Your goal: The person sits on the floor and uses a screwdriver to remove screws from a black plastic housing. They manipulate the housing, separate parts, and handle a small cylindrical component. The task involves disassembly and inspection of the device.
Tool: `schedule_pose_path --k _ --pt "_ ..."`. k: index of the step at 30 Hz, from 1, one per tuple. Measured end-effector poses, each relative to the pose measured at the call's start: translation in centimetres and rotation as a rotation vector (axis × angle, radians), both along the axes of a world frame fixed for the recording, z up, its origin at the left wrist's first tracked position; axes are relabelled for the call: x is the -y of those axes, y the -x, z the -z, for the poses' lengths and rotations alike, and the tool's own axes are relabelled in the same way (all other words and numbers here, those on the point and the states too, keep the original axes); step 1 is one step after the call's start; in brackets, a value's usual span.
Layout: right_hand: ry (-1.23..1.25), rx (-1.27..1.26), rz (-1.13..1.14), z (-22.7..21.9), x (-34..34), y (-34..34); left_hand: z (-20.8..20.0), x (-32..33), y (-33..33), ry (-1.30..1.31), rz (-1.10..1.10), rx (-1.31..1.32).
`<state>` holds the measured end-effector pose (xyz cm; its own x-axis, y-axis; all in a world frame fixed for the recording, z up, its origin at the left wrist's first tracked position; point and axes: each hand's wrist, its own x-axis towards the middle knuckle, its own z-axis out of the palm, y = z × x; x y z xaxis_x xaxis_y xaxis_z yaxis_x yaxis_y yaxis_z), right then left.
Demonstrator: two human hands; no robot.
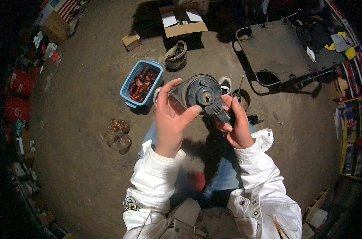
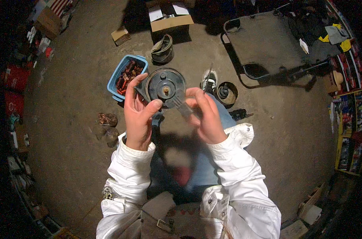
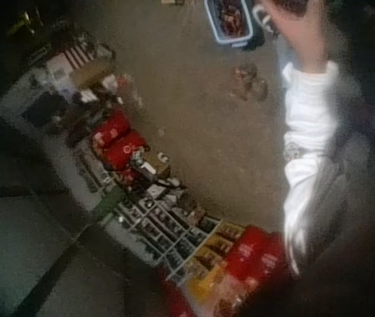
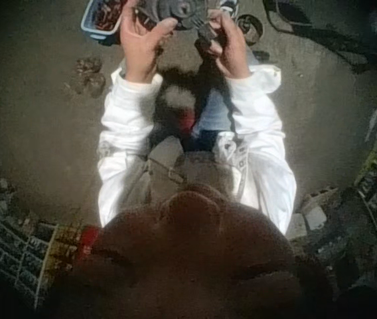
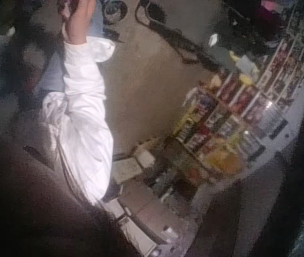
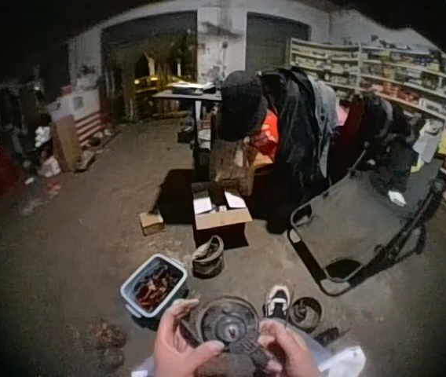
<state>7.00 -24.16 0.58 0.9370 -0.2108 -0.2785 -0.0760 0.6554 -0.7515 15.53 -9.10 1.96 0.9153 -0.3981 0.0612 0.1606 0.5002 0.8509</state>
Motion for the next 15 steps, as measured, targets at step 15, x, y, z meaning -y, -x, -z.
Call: schedule_pose_path --k 15 --pt "0.069 0.004 0.030 -0.25 -0.26 0.00 0.80 0.46 -0.05 -0.043 -0.034 -0.092"
